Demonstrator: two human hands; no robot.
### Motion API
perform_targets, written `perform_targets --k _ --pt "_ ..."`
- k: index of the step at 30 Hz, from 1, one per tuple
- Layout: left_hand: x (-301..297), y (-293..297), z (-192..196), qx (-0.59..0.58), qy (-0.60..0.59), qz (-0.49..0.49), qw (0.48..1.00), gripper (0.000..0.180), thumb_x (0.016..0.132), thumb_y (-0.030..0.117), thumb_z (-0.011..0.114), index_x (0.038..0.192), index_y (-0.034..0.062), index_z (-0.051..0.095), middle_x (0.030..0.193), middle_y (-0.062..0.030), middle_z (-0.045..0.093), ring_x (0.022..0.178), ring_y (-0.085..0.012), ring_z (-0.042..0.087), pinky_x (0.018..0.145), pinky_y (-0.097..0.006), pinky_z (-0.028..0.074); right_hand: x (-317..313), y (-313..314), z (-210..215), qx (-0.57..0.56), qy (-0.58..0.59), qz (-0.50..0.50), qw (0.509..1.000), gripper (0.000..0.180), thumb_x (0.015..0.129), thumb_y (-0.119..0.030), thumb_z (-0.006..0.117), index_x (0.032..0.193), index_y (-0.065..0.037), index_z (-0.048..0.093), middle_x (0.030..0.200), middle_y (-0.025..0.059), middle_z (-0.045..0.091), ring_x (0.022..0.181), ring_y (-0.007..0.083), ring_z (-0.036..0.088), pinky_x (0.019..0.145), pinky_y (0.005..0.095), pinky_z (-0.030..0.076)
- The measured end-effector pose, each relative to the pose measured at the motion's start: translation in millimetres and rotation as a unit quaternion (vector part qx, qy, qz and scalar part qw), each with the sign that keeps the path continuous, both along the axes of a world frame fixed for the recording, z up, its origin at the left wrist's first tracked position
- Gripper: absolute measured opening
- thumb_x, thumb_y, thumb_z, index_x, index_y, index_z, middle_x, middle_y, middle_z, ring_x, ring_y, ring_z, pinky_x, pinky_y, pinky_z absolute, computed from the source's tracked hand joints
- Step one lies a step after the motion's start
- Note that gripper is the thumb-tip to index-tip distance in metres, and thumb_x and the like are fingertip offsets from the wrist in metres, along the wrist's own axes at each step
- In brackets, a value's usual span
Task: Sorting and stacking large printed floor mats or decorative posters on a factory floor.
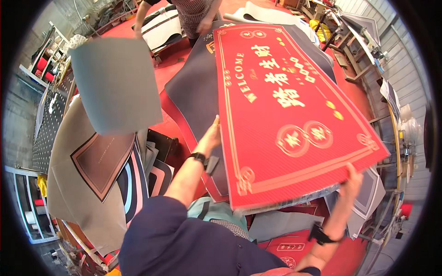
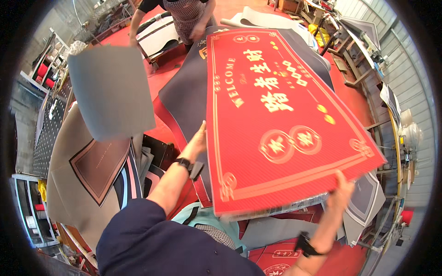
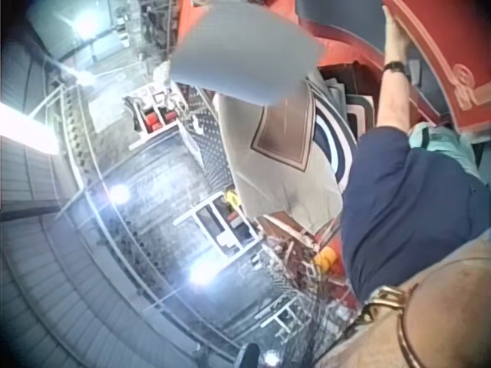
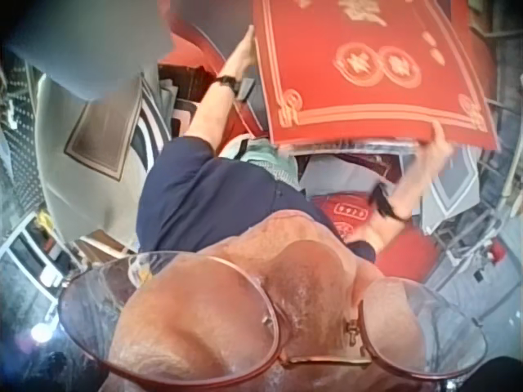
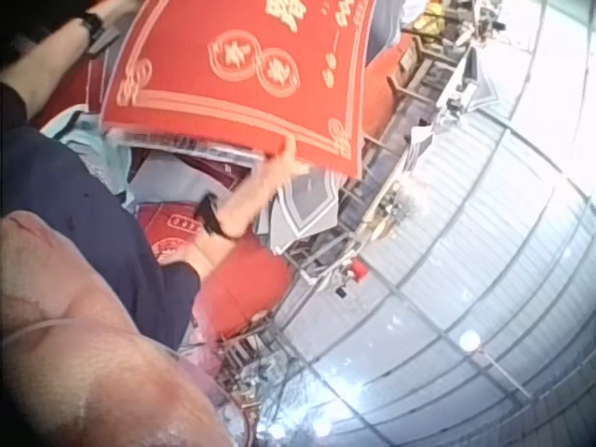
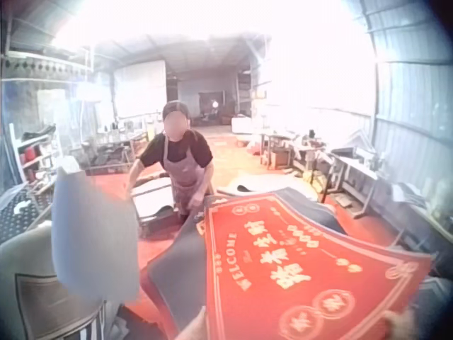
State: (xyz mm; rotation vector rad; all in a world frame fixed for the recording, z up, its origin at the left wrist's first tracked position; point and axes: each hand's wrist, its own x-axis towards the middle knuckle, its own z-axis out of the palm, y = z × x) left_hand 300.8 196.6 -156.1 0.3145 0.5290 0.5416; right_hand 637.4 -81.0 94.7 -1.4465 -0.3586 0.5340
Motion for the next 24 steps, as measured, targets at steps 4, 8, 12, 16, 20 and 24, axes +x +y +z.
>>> perform_targets --k 4,8,12,16,20,24 --pt "57.8 -11.7 10.2 -0.066 -0.212 0.075 0.972 0.078 0.079 0.063 0.038 0.126 0.0008 0.033 0.126 -0.0148 0.042 0.115 -0.0291 0.040 0.095 -0.045 0.034 37.3 -123.7 89.7 -0.158 -0.173 0.020 0.972 0.038 0.079 -0.009 0.056 0.113 0.007 0.046 0.106 0.0140 0.056 0.093 0.0196 0.055 0.084 0.0303 0.042" --pt "89.0 -34.5 17.7 -0.083 -0.071 0.083 0.991 0.059 0.082 0.052 0.046 0.113 0.0022 0.045 0.114 -0.0134 0.051 0.103 -0.0276 0.051 0.086 -0.046 0.043 84.6 -293.5 137.9 -0.474 -0.463 -0.083 0.745 0.036 0.087 -0.018 0.050 0.112 0.007 0.047 0.107 0.0217 0.056 0.095 0.0240 0.054 0.083 0.0320 0.040" --pt "134.5 -102.1 13.9 -0.027 0.026 -0.043 0.998 0.034 0.082 0.030 0.057 0.102 0.0021 0.053 0.096 -0.0114 0.060 0.085 -0.0222 0.059 0.075 -0.042 0.049 103.2 -564.3 151.0 -0.505 -0.603 -0.301 0.539 0.045 0.085 -0.030 0.053 0.107 0.009 0.050 0.101 0.0254 0.056 0.088 0.0334 0.055 0.080 0.0370 0.043" --pt "143.3 -273.2 140.0 0.226 0.031 -0.225 0.947 0.023 0.080 0.016 0.057 0.095 -0.0025 0.056 0.078 -0.0090 0.062 0.063 -0.0178 0.061 0.055 -0.030 0.051 39.2 -677.2 145.5 -0.553 -0.547 -0.290 0.557 0.045 0.085 -0.030 0.053 0.108 0.009 0.050 0.102 0.0255 0.056 0.089 0.0336 0.054 0.080 0.0372 0.043" --pt "111.1 -479.7 145.5 0.370 -0.007 -0.425 0.826 0.027 0.084 0.023 0.051 0.092 -0.0025 0.056 0.070 -0.0083 0.060 0.051 -0.0141 0.056 0.043 -0.028 0.048 -50.1 -809.3 133.0 -0.608 -0.472 -0.286 0.572 0.046 0.084 -0.030 0.053 0.108 0.009 0.049 0.102 0.0255 0.055 0.089 0.0339 0.054 0.080 0.0375 0.043" --pt "90.5 -651.1 89.6 0.318 0.013 -0.543 0.777 0.028 0.085 0.025 0.047 0.094 -0.0015 0.053 0.070 -0.0093 0.059 0.056 -0.0162 0.058 0.046 -0.029 0.049 -150.3 -900.2 77.4 -0.640 -0.374 -0.298 0.602 0.046 0.084 -0.030 0.054 0.109 0.009 0.049 0.103 0.0256 0.055 0.090 0.0342 0.054 0.081 0.0377 0.043"
